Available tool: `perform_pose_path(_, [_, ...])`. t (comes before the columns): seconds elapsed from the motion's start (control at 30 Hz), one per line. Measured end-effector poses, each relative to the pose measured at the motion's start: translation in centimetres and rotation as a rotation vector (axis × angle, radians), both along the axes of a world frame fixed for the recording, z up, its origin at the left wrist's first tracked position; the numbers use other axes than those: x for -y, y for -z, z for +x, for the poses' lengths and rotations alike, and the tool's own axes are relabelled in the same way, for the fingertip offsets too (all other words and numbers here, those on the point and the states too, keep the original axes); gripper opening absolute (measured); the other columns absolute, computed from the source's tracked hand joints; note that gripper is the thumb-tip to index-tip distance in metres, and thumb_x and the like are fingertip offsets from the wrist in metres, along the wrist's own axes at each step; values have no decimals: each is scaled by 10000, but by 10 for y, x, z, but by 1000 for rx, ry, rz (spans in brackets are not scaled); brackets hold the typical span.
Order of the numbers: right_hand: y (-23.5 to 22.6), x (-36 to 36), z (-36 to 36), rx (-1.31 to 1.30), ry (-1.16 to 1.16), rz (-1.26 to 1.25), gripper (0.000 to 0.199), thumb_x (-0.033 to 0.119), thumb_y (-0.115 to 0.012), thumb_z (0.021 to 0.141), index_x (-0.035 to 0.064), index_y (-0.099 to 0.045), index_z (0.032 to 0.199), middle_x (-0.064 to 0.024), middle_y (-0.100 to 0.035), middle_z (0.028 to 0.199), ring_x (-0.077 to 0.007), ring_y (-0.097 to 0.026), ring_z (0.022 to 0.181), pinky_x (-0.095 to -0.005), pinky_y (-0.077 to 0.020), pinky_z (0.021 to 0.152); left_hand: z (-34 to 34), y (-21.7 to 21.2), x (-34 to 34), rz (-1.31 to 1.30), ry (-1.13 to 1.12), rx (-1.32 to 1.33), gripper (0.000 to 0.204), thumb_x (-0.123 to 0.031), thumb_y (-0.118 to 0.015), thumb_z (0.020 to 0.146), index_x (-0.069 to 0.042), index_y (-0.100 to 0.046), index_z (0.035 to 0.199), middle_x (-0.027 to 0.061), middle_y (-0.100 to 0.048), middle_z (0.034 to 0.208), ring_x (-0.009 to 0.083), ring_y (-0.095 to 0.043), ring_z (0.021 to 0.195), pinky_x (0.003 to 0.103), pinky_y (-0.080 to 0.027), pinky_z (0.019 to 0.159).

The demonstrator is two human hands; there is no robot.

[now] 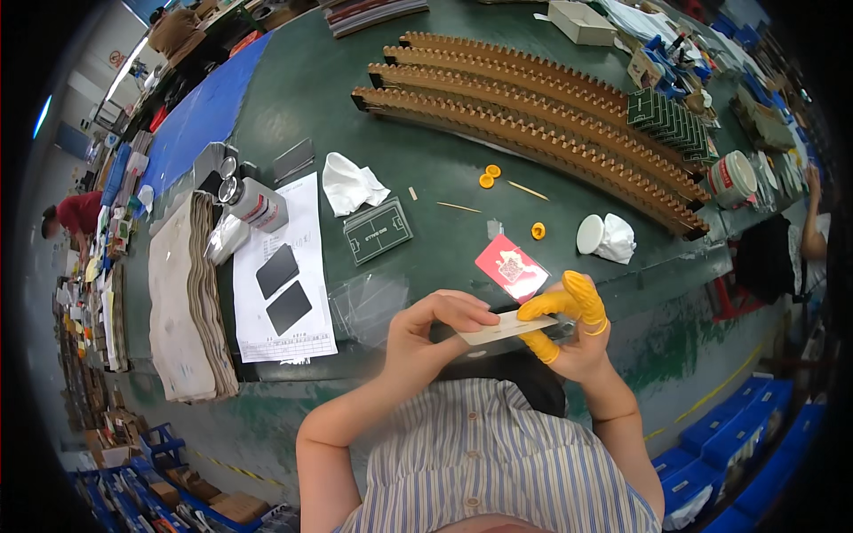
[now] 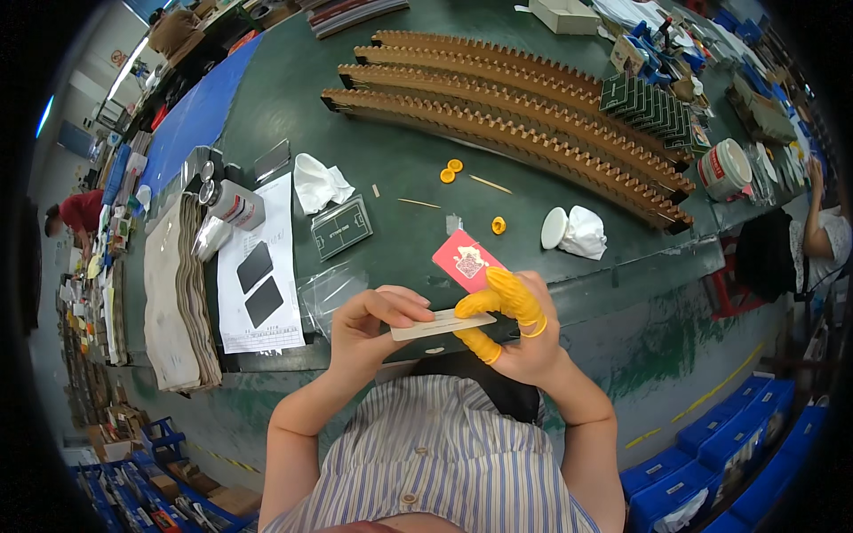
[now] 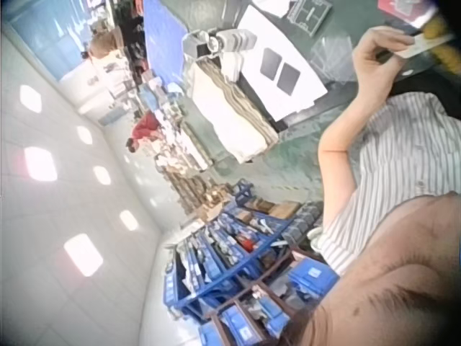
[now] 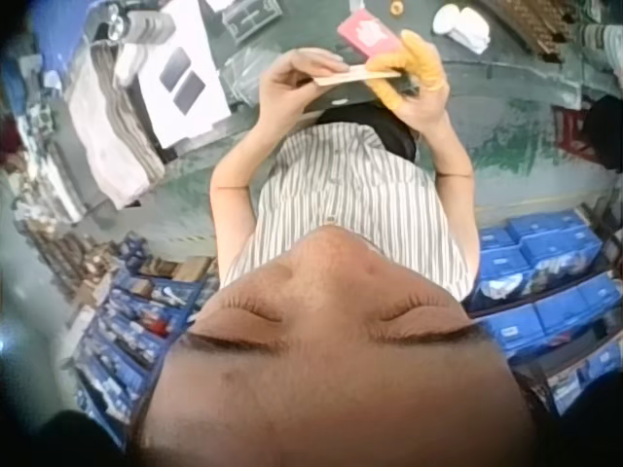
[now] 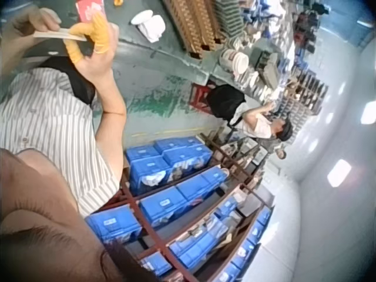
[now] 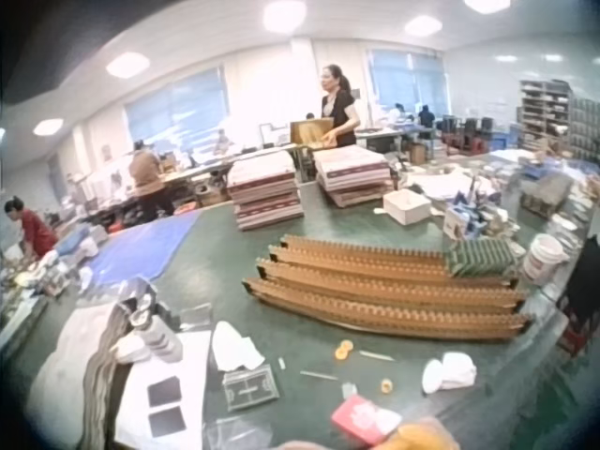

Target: The person wipes small rectangular cards with a white cloth, handling them one at a time. They flip the cards over to clean both sides and place the cleaned cards into a small plastic bag on the table.

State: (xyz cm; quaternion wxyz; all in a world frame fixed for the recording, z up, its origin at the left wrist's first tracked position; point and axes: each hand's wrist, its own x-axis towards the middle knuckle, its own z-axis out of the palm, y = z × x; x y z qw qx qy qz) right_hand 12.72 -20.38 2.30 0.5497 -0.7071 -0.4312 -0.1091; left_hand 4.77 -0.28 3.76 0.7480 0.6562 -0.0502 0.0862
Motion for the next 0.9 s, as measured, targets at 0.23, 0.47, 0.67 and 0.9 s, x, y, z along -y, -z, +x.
perform_pose_path(0.23, [5,-3,0,-24,4,-49,765,48,-730,726,32,-319,1371,-76,-652,890,-163,-562,780,-310,-433,780,1,-1,-1,-11,4,61,181,75,-681,688,-51,-620,802,70,-683,916,229,-590,985,354,-430,899])
perform_pose_path(0.47, [10,-14,-5,-115,30,-51,669,60,-742,678,37,-444,1276,-39,-662,930,-233,-534,867,-340,-405,800,4,-3,-3,217,-22,185,182,19,-708,693,-87,-654,831,7,-679,901,196,-599,966,345,-405,889])
perform_pose_path(0.67, [6,-18,-10,-229,-27,-101,671,59,-728,701,42,-421,1298,-52,-664,951,-226,-548,882,-332,-394,828,4,-13,0,592,-170,262,246,13,-745,651,-94,-640,846,16,-689,851,203,-594,987,338,-383,873])
perform_pose_path(0.9, [13,-21,-19,-548,-57,182,731,19,-739,723,53,-365,1350,-2,-650,913,-96,-546,860,-254,-395,791,7,-10,14,491,-225,239,343,-77,-770,666,-104,-627,977,-32,-663,933,187,-579,981,350,-375,885])
